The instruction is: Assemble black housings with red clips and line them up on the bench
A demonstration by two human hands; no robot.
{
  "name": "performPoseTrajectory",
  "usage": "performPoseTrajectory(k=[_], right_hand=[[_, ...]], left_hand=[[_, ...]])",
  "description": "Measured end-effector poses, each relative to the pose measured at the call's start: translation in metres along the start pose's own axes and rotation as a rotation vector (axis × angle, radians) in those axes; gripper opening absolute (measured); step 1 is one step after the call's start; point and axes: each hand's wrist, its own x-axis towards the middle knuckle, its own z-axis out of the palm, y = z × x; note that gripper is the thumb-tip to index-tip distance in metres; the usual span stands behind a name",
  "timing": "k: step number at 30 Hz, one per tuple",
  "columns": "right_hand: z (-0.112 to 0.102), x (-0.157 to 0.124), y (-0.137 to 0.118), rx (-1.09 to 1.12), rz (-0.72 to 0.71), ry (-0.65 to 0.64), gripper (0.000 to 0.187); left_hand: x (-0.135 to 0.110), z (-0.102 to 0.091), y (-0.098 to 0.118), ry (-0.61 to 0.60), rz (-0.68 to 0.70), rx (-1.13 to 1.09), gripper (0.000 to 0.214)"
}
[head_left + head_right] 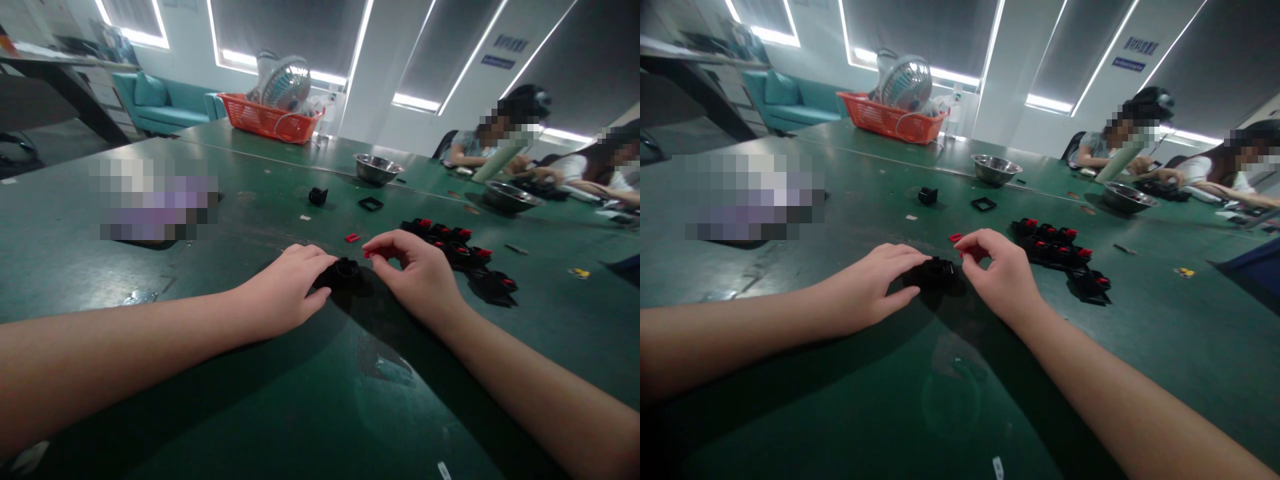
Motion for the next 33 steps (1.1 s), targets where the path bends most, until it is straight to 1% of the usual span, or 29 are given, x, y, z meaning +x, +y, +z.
performPoseTrajectory(k=[3,7,12,14,20,25,28,33], right_hand=[[0.0,0.0007,0.0009,-0.005,-0.017,-0.021,0.017],[0.0021,0.0002,0.0018,0.049,-0.035,-0.074,0.024],[0.0033,-0.0001,0.0013,0.049,-0.042,-0.059,0.019],[0.0032,0.0003,0.0014,0.059,-0.043,-0.073,0.02],[0.0037,0.001,0.0028,0.159,0.006,-0.175,0.032],[0.003,0.0012,0.0014,0.182,0.053,-0.202,0.035],[0.0027,0.0019,0.0008,0.181,0.065,-0.204,0.032],[0.0028,0.004,0.001,0.11,0.056,-0.22,0.019]], left_hand=[[0.0002,-0.0009,0.0009,-0.014,-0.004,-0.001,0.034],[0.0,-0.0006,0.0009,-0.009,-0.004,0.0,0.033],[-0.0001,0.0008,-0.0007,0.005,0.008,-0.002,0.032],[0.0,0.0008,-0.0011,0.007,0.009,0.002,0.032],[-0.0002,0.0004,-0.0011,0.009,0.015,0.015,0.032],[-0.0004,-0.0004,-0.0006,-0.005,0.01,0.01,0.033],[-0.0001,-0.0015,0.0002,-0.011,0.014,0.014,0.033],[-0.0001,-0.0018,0.0003,-0.005,0.011,0.017,0.031]])
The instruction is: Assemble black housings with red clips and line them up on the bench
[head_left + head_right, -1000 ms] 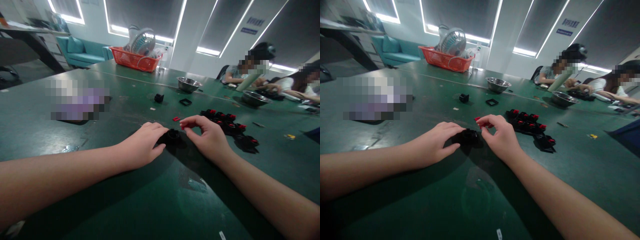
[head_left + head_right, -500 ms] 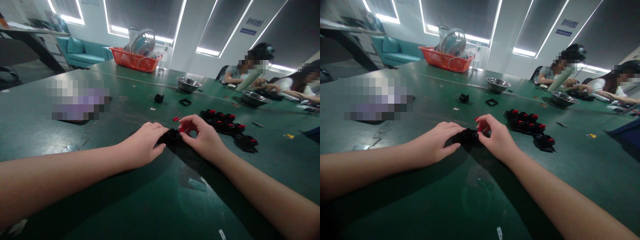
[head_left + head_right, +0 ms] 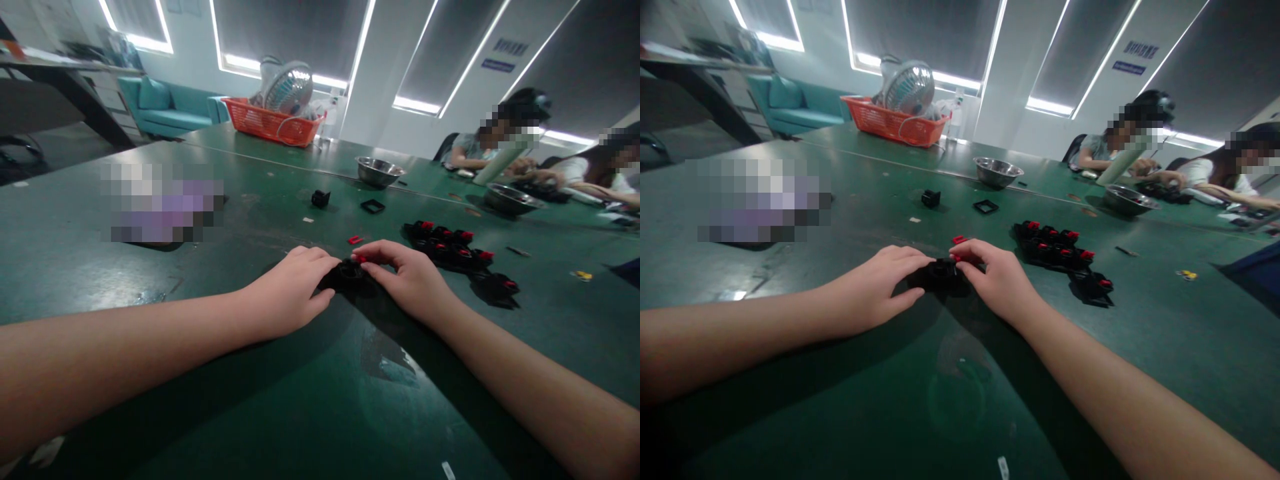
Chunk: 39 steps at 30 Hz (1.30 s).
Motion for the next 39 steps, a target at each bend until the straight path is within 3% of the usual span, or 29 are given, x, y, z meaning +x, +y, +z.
performPoseTrajectory(k=[39], right_hand=[[-0.0025,-0.0015,0.0014,-0.084,-0.053,-0.028,0.022]], left_hand=[[-0.0006,0.0014,-0.0014,-0.013,-0.011,-0.042,0.033]])
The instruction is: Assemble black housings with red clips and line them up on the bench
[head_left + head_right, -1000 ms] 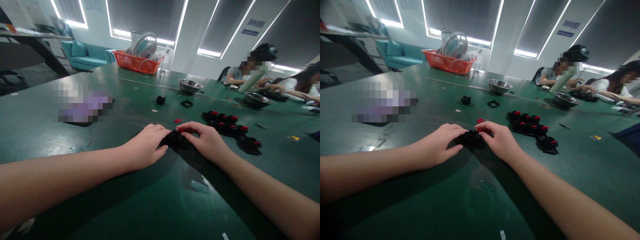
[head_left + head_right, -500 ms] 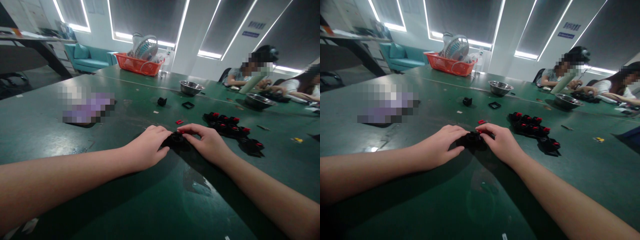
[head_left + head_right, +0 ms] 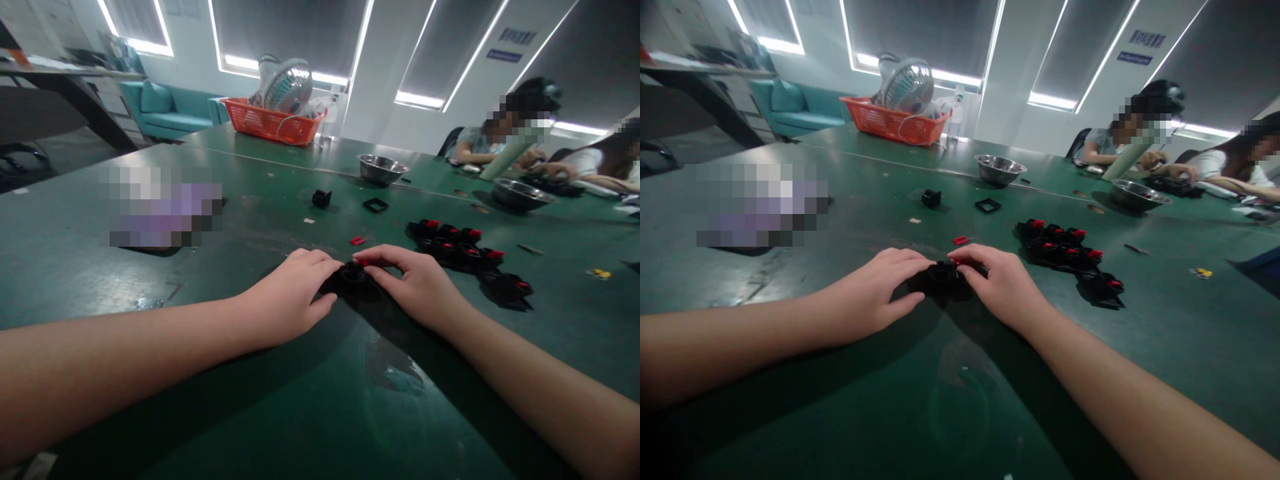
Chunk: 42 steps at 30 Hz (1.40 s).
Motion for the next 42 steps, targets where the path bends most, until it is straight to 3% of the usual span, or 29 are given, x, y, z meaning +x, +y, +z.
performPoseTrajectory(k=[22,33,42], right_hand=[[0.0,0.001,-0.002,0.012,0.009,0.004,0.02],[0.003,-0.003,-0.008,0.351,0.097,0.173,0.018],[0.003,-0.009,-0.013,0.369,0.031,0.138,0.014]], left_hand=[[0.0,0.0,0.0,0.002,0.004,0.008,0.032],[0.0,0.001,-0.001,0.012,0.012,0.042,0.032],[0.0,0.0,-0.002,0.008,0.024,0.049,0.026]])
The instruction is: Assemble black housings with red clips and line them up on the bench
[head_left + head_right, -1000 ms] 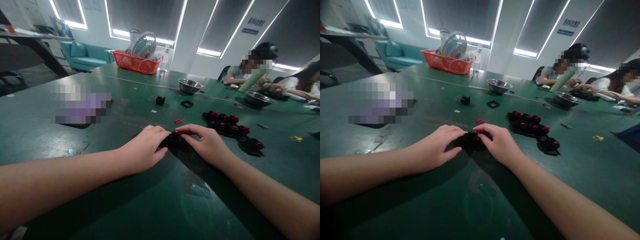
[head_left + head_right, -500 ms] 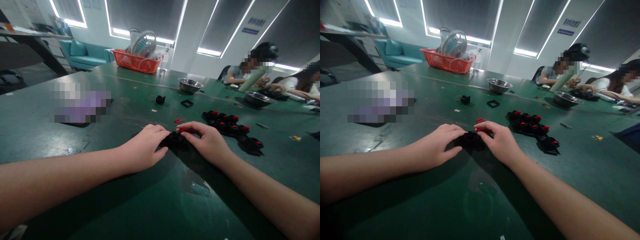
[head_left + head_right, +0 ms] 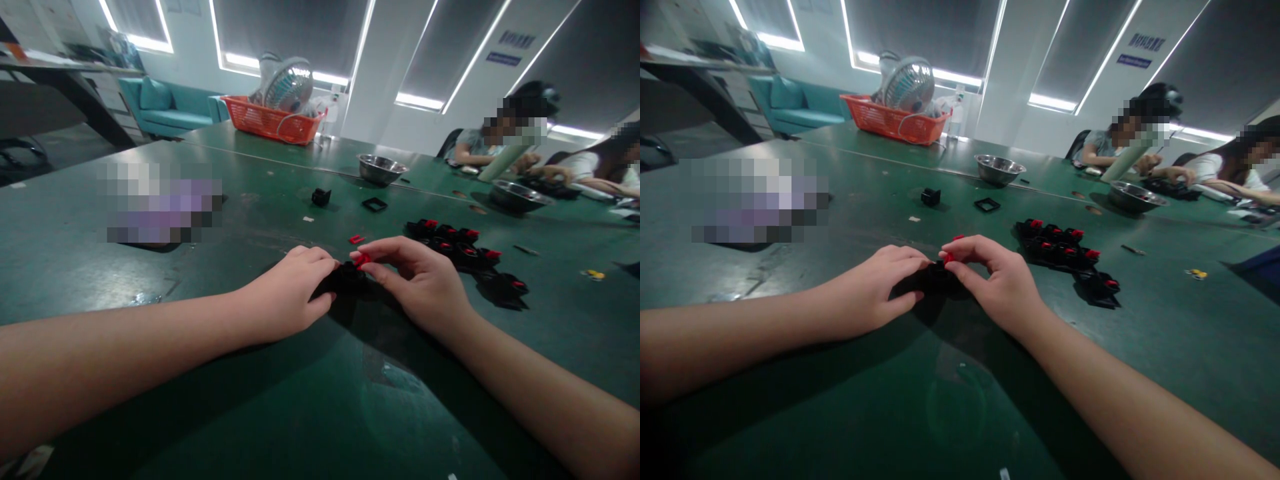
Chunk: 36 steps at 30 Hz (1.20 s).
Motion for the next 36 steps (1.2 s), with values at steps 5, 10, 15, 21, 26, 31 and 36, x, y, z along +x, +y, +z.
performPoseTrajectory(k=[5,10,15,21,26,31,36], right_hand=[[-0.0009,0.0008,0.0004,-0.059,-0.035,-0.035,0.013],[-0.0017,0.0013,-0.0004,-0.116,-0.084,-0.055,0.013],[-0.0029,0.0014,-0.0011,-0.207,-0.116,-0.078,0.015],[-0.0037,0.0015,-0.001,-0.256,-0.143,-0.09,0.016],[-0.0037,0.0015,-0.0023,-0.272,-0.131,-0.095,0.016],[-0.0038,0.0018,-0.0022,-0.268,-0.12,-0.101,0.017],[-0.0039,0.0026,-0.0023,-0.261,-0.114,-0.099,0.016]], left_hand=[[0.0,-0.0008,0.0007,-0.008,0.007,-0.003,0.027],[0.0003,-0.0005,0.0008,-0.006,0.011,-0.009,0.028],[-0.0004,0.0002,0.0003,-0.007,-0.001,-0.011,0.029],[0.0002,-0.0013,0.0015,-0.02,-0.006,-0.017,0.03],[-0.0001,-0.0009,0.0012,-0.007,-0.001,-0.015,0.031],[-0.0006,-0.0007,0.0008,-0.012,0.005,-0.002,0.03],[-0.0004,-0.0003,0.0004,-0.01,0.007,0.001,0.03]])
